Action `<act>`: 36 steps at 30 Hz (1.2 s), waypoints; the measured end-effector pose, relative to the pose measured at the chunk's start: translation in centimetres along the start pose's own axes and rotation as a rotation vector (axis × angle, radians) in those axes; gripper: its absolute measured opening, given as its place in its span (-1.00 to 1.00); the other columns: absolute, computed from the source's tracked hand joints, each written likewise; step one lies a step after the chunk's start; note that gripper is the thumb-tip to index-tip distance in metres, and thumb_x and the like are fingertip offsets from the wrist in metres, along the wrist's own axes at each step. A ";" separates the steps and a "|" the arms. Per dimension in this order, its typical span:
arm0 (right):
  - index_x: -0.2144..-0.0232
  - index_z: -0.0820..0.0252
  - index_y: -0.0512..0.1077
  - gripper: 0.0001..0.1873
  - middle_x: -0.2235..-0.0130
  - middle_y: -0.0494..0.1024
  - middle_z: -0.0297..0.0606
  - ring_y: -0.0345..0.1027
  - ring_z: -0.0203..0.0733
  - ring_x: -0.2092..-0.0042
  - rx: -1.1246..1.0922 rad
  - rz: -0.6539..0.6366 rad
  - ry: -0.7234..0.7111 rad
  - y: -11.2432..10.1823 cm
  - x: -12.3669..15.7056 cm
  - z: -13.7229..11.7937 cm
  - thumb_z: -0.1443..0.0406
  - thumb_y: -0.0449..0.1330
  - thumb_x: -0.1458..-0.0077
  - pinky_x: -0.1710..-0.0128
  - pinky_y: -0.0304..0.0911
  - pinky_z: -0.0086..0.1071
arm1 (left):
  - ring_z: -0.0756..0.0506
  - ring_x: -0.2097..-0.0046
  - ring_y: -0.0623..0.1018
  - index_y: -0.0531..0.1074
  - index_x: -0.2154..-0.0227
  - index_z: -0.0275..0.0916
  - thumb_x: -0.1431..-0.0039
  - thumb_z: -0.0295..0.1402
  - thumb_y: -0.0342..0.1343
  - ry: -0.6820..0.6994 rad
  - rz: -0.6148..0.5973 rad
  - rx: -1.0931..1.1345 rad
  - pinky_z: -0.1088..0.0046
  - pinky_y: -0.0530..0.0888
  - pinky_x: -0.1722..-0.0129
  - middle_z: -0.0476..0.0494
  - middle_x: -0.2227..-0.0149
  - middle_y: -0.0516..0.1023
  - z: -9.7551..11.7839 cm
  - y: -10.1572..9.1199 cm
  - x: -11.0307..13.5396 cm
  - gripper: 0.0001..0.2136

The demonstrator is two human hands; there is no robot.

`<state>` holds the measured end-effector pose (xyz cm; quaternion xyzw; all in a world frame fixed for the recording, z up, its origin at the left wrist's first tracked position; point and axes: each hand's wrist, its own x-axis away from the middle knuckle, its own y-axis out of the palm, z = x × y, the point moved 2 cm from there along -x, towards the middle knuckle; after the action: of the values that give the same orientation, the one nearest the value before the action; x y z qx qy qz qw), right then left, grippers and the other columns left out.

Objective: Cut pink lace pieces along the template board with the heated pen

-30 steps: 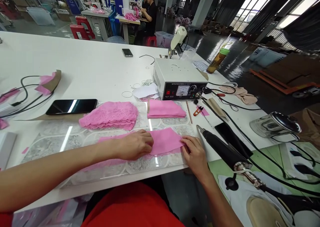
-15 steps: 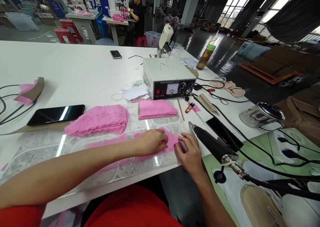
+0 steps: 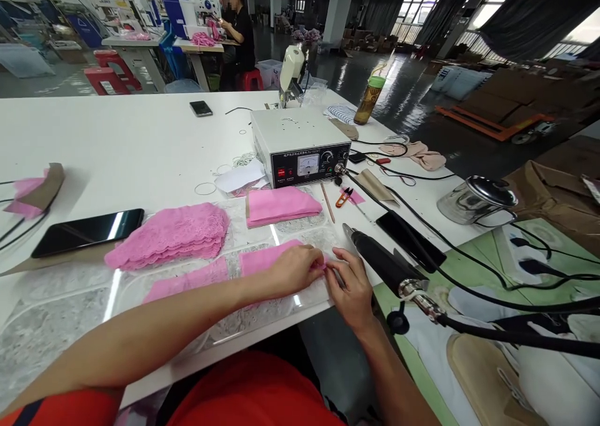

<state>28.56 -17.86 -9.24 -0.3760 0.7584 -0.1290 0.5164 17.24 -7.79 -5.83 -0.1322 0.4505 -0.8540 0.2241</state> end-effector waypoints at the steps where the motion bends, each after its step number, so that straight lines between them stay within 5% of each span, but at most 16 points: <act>1: 0.27 0.12 0.43 -0.82 0.09 0.48 -0.13 0.38 -0.12 0.03 -0.005 0.005 0.006 -0.1 0.0 0.0 0.43 0.09 -0.11 0.03 0.37 -0.16 | -0.04 0.39 0.47 0.45 0.45 -0.29 -0.10 -0.48 0.08 0.009 0.004 0.010 0.51 0.31 0.41 -0.08 0.44 0.50 0.0 0.0 0.0 -0.93; 12: 0.30 0.15 0.43 -0.86 0.11 0.49 -0.11 0.42 -0.14 0.07 0.046 0.035 0.075 -0.4 0.6 0.3 0.42 0.10 -0.09 0.09 0.41 -0.23 | 0.04 0.53 0.35 0.39 0.66 -0.31 -0.08 -0.56 -0.03 -0.034 0.016 0.176 0.54 0.23 0.50 0.00 0.62 0.41 -0.1 -0.9 0.0 -0.75; 22: 0.29 0.15 0.41 -0.89 0.05 0.47 -0.09 0.40 -0.07 0.03 0.118 -0.007 0.147 -0.2 0.4 -0.5 0.28 0.15 -0.09 0.06 0.37 -0.18 | 0.01 0.50 0.45 0.45 0.51 -0.28 -0.06 -0.46 -0.01 -0.135 0.058 0.342 0.54 0.34 0.50 0.01 0.57 0.49 -0.7 -1.0 0.1 -0.85; 27: 0.34 0.16 0.40 -0.91 0.07 0.48 -0.11 0.38 -0.06 0.04 0.171 -0.054 0.146 0.4 0.9 0.1 0.27 0.16 -0.09 0.06 0.35 -0.15 | -0.01 0.50 0.51 0.38 0.50 -0.27 -0.12 -0.40 -0.02 -0.259 0.136 0.558 0.52 0.42 0.46 -0.02 0.55 0.51 -1.9 -2.7 1.8 -0.85; 31: 0.32 0.17 0.41 -0.90 0.07 0.48 -0.11 0.36 -0.06 0.05 0.161 -0.057 0.114 0.3 1.0 0.3 0.28 0.17 -0.08 0.04 0.32 -0.12 | -0.02 0.44 0.52 0.44 0.47 -0.27 -0.09 -0.42 0.03 -0.252 0.157 0.418 0.52 0.41 0.44 -0.05 0.49 0.54 -2.0 -3.4 2.9 -0.88; 36: 0.28 0.16 0.44 -0.86 0.06 0.46 -0.11 0.34 -0.05 0.05 0.161 -0.079 0.082 0.3 1.2 0.7 0.27 0.16 -0.08 0.06 0.33 -0.12 | -0.10 0.33 0.53 0.50 0.33 -0.31 -0.02 -0.31 0.21 -0.138 0.027 0.229 0.45 0.42 0.36 -0.14 0.37 0.57 -0.6 -1.4 0.9 -0.81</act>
<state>28.80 -18.35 -10.48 -0.3575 0.7506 -0.2251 0.5080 15.87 -7.12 -4.94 -0.1580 0.3355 -0.8855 0.2798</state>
